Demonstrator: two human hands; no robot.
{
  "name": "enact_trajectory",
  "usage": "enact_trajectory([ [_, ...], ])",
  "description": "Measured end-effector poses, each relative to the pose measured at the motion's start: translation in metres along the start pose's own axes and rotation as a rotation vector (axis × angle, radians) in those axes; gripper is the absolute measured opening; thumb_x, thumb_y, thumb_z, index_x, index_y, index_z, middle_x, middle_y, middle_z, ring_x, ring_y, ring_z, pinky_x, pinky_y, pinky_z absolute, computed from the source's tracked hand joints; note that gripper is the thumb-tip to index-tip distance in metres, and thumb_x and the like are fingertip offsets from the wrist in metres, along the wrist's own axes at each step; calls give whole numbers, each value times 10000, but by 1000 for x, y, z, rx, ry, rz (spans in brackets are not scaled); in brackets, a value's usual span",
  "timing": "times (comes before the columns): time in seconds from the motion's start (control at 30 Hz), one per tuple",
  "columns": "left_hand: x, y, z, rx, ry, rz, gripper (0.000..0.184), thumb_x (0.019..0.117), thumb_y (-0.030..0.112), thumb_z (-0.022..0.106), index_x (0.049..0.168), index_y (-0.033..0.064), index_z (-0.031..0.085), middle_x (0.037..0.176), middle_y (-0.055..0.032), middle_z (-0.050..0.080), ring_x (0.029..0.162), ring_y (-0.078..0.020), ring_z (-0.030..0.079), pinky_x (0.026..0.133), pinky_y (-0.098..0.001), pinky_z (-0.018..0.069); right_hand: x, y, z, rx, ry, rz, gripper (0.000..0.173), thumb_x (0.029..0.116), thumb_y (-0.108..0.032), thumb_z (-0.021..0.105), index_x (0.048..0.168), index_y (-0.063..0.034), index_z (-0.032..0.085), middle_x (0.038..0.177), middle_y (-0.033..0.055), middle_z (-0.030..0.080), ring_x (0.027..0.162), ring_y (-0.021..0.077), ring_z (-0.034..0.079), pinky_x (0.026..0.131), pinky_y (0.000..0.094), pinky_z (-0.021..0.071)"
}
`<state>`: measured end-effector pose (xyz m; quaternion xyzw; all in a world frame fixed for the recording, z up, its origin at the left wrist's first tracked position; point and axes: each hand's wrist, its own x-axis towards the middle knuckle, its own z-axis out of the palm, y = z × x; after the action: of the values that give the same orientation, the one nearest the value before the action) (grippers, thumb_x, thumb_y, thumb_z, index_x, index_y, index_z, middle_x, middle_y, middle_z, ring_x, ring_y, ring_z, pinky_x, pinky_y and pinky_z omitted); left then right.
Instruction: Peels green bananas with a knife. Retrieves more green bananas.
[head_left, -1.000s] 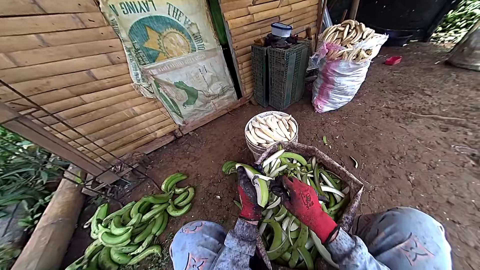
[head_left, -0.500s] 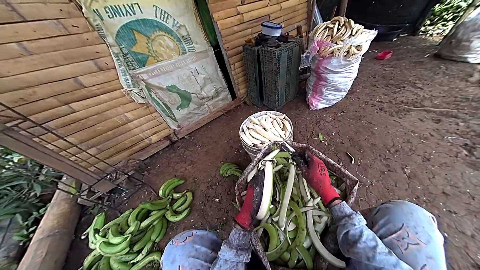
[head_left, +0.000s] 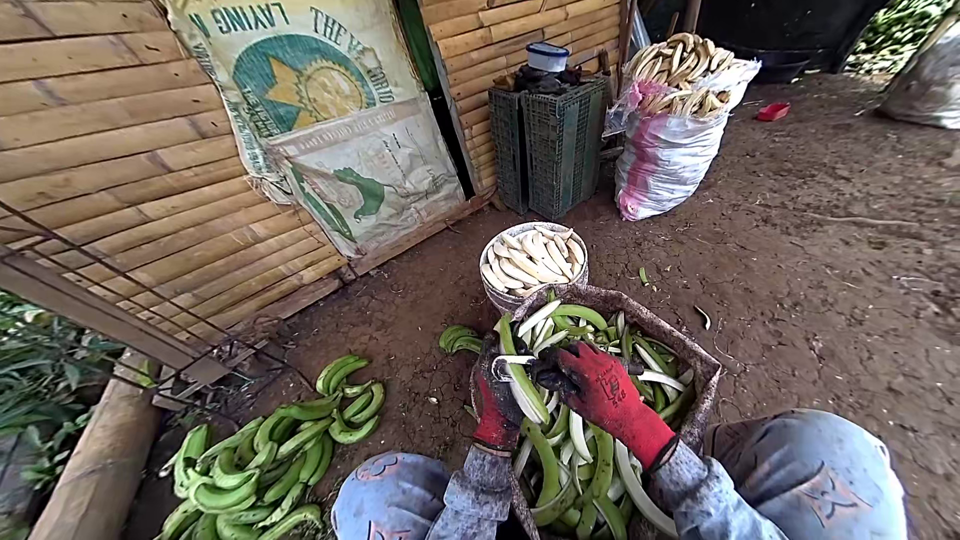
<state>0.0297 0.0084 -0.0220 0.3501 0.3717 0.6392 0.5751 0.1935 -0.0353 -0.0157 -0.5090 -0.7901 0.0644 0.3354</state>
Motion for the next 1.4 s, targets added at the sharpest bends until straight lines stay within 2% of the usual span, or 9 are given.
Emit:
enact_trajectory([
  [0.13, -19, -2, 10, 260, -48, 5, 429, 1126, 243, 220, 1094, 20, 585, 751, -22, 615, 605, -79, 595, 564, -240, 539, 20, 13, 0, 83, -131, 355, 401, 978, -222, 607, 1342, -57, 640, 1215, 246, 666, 1113, 416, 661, 934, 557, 521],
  [0.3, -9, -9, 6, 461, -127, -36, 398, 1119, 223, 365, 1333, -51, 559, 1179, -152, 657, 1035, -124, 645, 949, -300, 528, 25, 38, 1, 72, -132, 562, 390, 1012, -231, 553, 1347, -39, 608, 1234, 228, 658, 1146, 384, 656, 965, 544, 510],
  [0.47, 3, -1, 7, 487, -290, -30, 337, 1044, 198, 554, 1300, -18, 594, 780, -40, 657, 535, -103, 579, 499, -270, 536, 13, 61, 5, 350, 25, 399, 303, 1002, -301, 580, 1173, -86, 708, 983, 80, 728, 895, 192, 688, 846, 414, 549],
  [0.63, -3, 0, 3, 470, -326, -36, 347, 1036, 204, 524, 1293, -15, 607, 763, -15, 642, 534, -80, 549, 506, -249, 508, 12, 77, -12, 117, -33, 669, 365, 1019, -245, 569, 1308, -34, 645, 1198, 209, 690, 1147, 354, 659, 1020, 540, 482],
  [0.8, 24, -3, -13, -78, -224, -236, 479, 1118, 285, 238, 1185, 9, 623, 819, -75, 684, 614, -114, 632, 544, -255, 556, 1, 65, -9, 522, 11, 101, 270, 951, -261, 705, 1152, -86, 746, 1059, 30, 753, 965, 71, 698, 903, 273, 568],
  [0.93, 39, -18, -20, -532, -431, -536, 642, 1075, 456, 169, 1249, 5, 590, 677, -37, 602, 487, -117, 573, 463, -240, 519, -6, 47, -11, 401, -278, -92, 298, 907, -296, 752, 1170, -155, 757, 1110, 69, 736, 1039, 188, 693, 949, 414, 550],
  [1.23, 4, -19, -5, 103, -291, -29, 369, 1083, 127, 269, 1230, -30, 569, 992, -64, 700, 858, -74, 671, 784, -235, 575, -4, 43, 25, 198, 22, 161, 380, 914, -220, 688, 1251, -47, 706, 1176, 228, 695, 1069, 388, 686, 918, 542, 546],
  [1.33, -2, -20, 3, 62, -268, -128, 368, 1117, 209, 238, 1116, 71, 580, 780, 6, 669, 608, -28, 627, 553, -189, 549, 0, 58, 30, 223, 143, 164, 357, 916, -200, 654, 1228, -35, 712, 1155, 209, 708, 1043, 357, 701, 900, 514, 560],
  [1.4, 3, -17, -4, 39, -371, -81, 369, 1105, 190, 268, 1265, 29, 559, 1001, -25, 697, 873, -73, 682, 809, -260, 590, -1, 61, 30, 294, 158, 110, 349, 919, -230, 673, 1215, -53, 723, 1145, 181, 712, 1042, 312, 695, 921, 477, 556],
])
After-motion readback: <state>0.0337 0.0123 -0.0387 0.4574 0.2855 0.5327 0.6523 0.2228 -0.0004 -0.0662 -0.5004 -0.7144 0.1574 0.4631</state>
